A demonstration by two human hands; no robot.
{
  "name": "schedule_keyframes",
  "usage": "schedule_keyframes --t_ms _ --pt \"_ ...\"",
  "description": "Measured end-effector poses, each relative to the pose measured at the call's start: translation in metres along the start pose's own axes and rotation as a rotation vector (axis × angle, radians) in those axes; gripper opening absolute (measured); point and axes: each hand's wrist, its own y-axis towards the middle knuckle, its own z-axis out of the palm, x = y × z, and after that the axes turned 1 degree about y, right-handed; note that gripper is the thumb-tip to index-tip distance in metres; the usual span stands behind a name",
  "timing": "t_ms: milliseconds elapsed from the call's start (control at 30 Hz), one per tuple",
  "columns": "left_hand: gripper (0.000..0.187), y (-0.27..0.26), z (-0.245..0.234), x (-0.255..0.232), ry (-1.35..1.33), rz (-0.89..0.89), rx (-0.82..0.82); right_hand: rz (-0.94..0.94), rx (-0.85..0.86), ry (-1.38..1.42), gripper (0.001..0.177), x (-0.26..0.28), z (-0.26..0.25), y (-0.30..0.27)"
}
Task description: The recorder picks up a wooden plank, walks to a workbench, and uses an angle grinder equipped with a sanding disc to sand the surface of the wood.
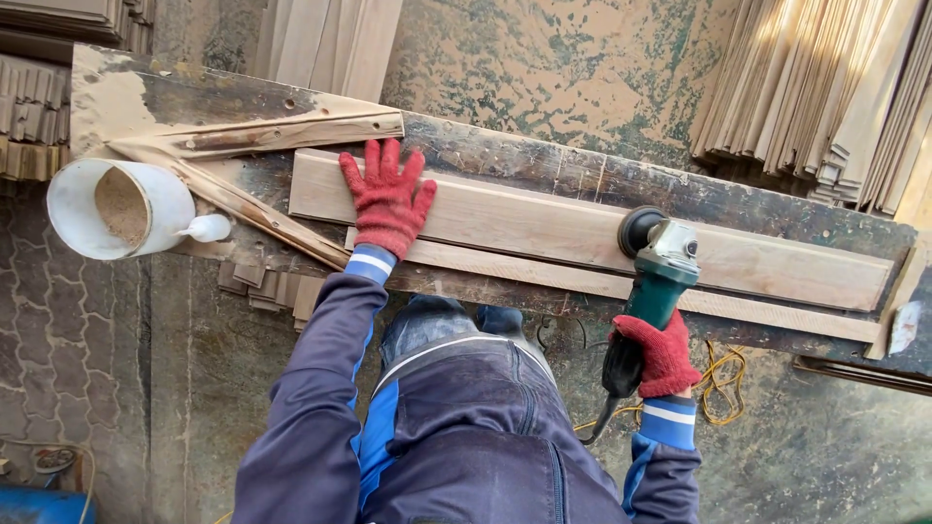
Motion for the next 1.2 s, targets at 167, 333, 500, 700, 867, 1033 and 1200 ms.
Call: schedule_keyframes --t_ms 167,333,500,700,867,1033,1200 --pt "0.041 0.010 0.067 0.026 -0.034 0.248 -0.366 -0.025 0.037 -0.035 0.060 0.014 0.038 -0.013" --pt "0.038 0.021 0.070 0.036 -0.116 0.341 -0.438 -0.048 0.172 -0.231 0.073 0.022 0.089 -0.039" --pt "0.034 0.035 0.065 0.049 -0.154 0.528 -0.425 -0.076 0.304 -0.373 0.086 0.010 0.124 -0.045" --pt "0.038 0.033 0.065 0.047 -0.127 0.501 -0.424 -0.047 0.283 -0.376 0.094 -0.001 0.102 -0.049" --pt "0.035 0.031 0.056 0.044 -0.117 0.485 -0.423 0.019 -0.031 0.057 0.066 -0.005 0.039 -0.040" --pt "0.035 0.031 0.056 0.044 -0.109 0.484 -0.424 0.047 -0.082 0.218 0.056 -0.029 0.010 -0.015" --pt "0.036 0.033 0.060 0.043 -0.118 0.480 -0.432 0.028 -0.026 0.111 0.061 -0.005 0.060 -0.053"
